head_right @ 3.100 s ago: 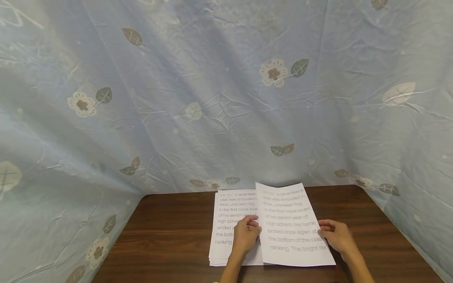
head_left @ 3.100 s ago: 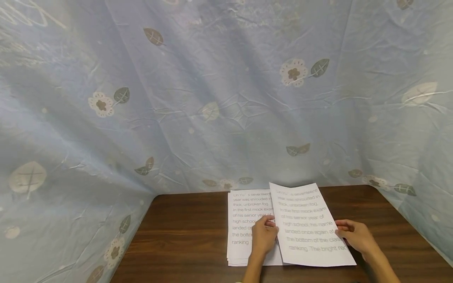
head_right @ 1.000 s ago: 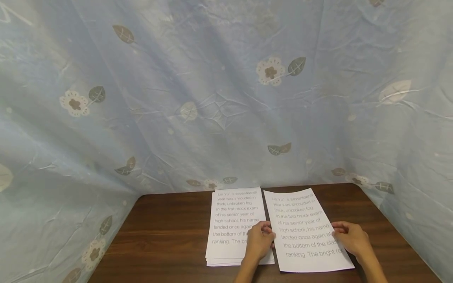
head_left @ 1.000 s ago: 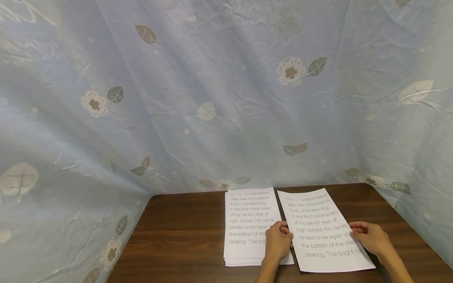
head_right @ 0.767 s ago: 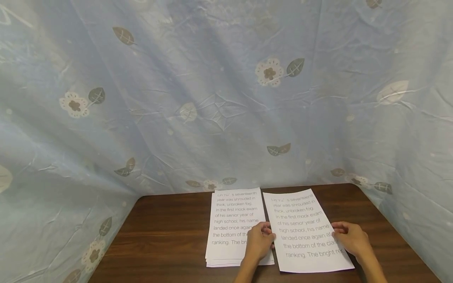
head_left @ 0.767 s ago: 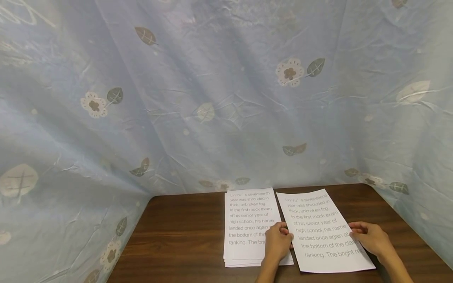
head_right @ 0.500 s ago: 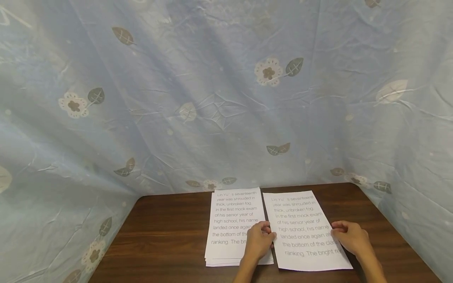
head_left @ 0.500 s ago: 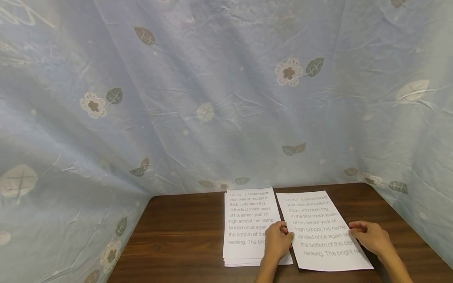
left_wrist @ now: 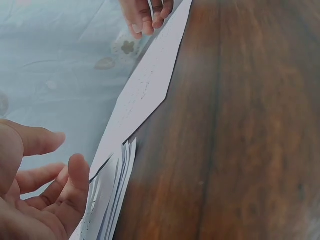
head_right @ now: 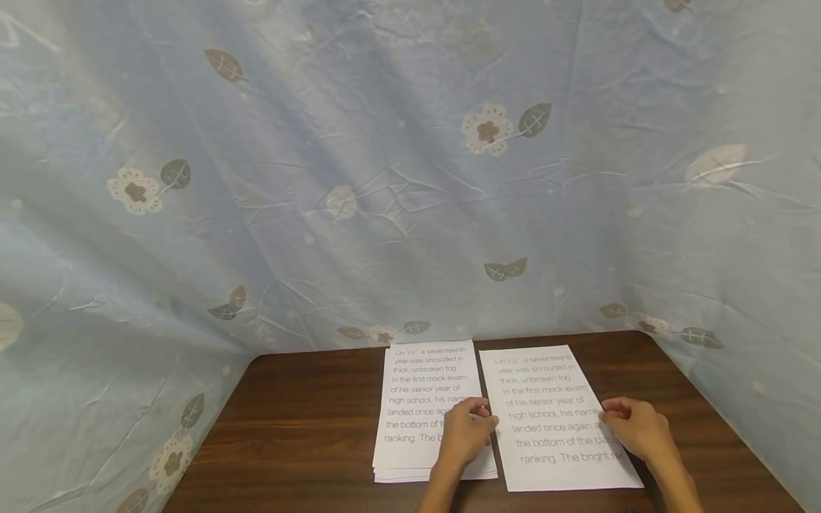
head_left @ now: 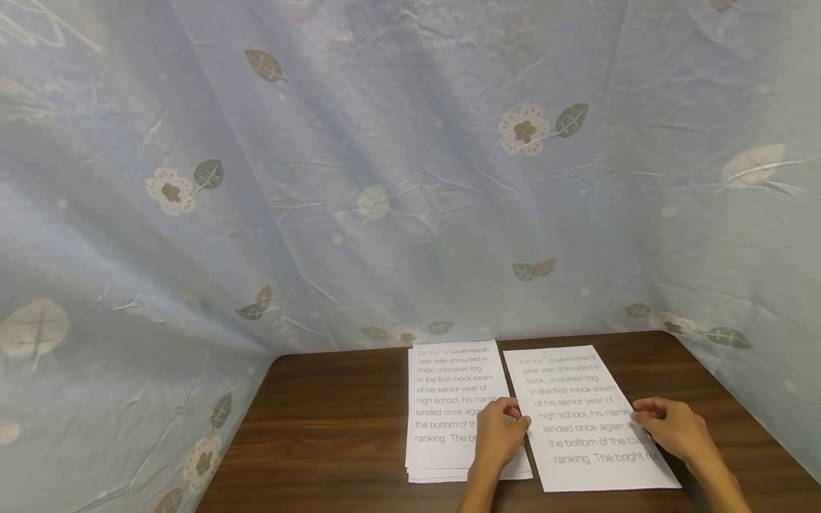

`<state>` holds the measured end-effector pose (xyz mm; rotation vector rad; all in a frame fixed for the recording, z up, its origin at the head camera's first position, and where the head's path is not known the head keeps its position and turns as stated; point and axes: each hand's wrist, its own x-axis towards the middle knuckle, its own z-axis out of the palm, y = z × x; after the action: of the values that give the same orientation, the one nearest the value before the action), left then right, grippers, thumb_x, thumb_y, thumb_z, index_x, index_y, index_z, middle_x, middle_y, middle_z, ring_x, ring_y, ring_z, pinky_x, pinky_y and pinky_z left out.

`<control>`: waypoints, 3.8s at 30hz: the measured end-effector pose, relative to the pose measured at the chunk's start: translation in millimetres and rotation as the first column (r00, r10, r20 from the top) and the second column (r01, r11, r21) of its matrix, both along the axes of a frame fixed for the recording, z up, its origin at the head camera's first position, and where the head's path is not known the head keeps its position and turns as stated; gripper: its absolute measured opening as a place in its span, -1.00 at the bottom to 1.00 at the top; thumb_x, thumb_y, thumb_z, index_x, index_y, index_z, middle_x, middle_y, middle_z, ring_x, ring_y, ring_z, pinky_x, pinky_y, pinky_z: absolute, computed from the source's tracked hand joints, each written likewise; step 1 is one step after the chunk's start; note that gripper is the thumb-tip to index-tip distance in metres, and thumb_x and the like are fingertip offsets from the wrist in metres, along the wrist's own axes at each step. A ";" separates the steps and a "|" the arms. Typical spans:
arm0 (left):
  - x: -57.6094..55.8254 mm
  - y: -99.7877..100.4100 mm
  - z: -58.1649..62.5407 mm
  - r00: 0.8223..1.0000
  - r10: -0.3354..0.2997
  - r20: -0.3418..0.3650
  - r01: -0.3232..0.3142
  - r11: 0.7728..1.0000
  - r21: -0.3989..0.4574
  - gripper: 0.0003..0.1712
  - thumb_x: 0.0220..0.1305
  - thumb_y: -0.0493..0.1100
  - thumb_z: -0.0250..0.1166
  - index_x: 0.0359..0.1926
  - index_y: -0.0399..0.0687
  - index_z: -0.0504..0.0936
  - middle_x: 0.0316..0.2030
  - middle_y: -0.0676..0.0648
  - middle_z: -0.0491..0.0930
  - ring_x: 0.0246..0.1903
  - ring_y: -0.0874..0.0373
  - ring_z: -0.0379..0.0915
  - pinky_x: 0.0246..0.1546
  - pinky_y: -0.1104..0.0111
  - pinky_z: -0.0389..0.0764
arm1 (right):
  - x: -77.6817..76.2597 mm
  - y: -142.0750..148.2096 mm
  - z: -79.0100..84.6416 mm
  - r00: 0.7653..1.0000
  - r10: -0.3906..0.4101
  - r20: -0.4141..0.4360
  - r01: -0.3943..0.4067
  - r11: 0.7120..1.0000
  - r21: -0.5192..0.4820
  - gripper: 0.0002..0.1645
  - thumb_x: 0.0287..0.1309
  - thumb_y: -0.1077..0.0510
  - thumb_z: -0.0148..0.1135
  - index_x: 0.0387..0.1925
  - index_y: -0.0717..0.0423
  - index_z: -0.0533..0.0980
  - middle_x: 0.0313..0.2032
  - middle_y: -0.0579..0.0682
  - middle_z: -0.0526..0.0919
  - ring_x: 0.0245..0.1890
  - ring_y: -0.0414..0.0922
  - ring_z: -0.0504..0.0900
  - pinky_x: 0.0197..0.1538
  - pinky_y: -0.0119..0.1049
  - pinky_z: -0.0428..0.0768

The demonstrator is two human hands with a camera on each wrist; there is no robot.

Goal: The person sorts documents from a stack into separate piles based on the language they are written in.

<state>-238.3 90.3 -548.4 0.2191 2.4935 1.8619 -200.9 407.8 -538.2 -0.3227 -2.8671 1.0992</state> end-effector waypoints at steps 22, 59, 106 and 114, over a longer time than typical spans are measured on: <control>0.6 -46.6 6.0 0.996 -0.045 -0.075 0.038 0.995 -0.093 -0.56 0.22 -0.23 0.51 0.12 -0.27 0.75 -0.27 0.01 0.73 -0.44 0.42 0.57 -0.48 0.51 0.57 | -5.6 -47.6 6.3 0.998 0.052 -0.035 -0.055 0.993 -0.102 -0.48 0.42 0.08 0.33 0.17 0.44 0.61 -0.31 0.00 0.75 -0.47 -0.24 0.63 -0.43 -0.39 0.62; -33.9 -194.5 11.0 0.983 0.119 -0.139 -0.152 0.954 -0.259 -0.56 0.32 -0.17 0.48 0.13 -0.36 0.71 -0.25 -0.08 0.74 -0.32 0.14 0.56 -0.32 0.34 0.57 | -48.1 -176.3 2.4 0.995 0.097 -0.008 -0.096 0.952 -0.292 -0.54 0.35 0.14 0.37 0.13 0.41 0.64 -0.18 0.13 0.76 -0.27 -0.10 0.77 -0.26 -0.24 0.78; -34.0 -193.1 -4.3 0.986 0.071 -0.149 -0.125 0.911 -0.393 -0.63 0.29 -0.17 0.49 0.02 -0.35 0.78 -0.37 -0.02 0.63 -0.29 0.11 0.49 -0.24 0.27 0.51 | -45.5 -198.2 -1.2 0.994 0.102 -0.049 -0.105 0.994 -0.041 -0.63 0.17 0.16 0.44 -0.05 0.32 0.76 -0.27 0.02 0.82 -0.23 -0.07 0.72 -0.21 -0.22 0.58; -32.8 -192.3 -0.9 0.986 0.065 -0.151 -0.120 0.914 -0.389 -0.59 0.28 -0.15 0.50 0.05 -0.35 0.78 -0.25 -0.13 0.75 -0.21 0.03 0.61 -0.12 0.09 0.65 | -45.2 -200.4 2.3 0.993 0.112 -0.045 -0.114 0.992 -0.057 -0.61 0.19 0.16 0.43 -0.03 0.36 0.74 -0.26 0.06 0.81 -0.23 -0.04 0.75 -0.24 -0.23 0.62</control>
<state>-271.1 -102.0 -549.3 0.2247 2.9515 1.3579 -246.1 207.4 -535.9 -0.1391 -2.8516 1.1961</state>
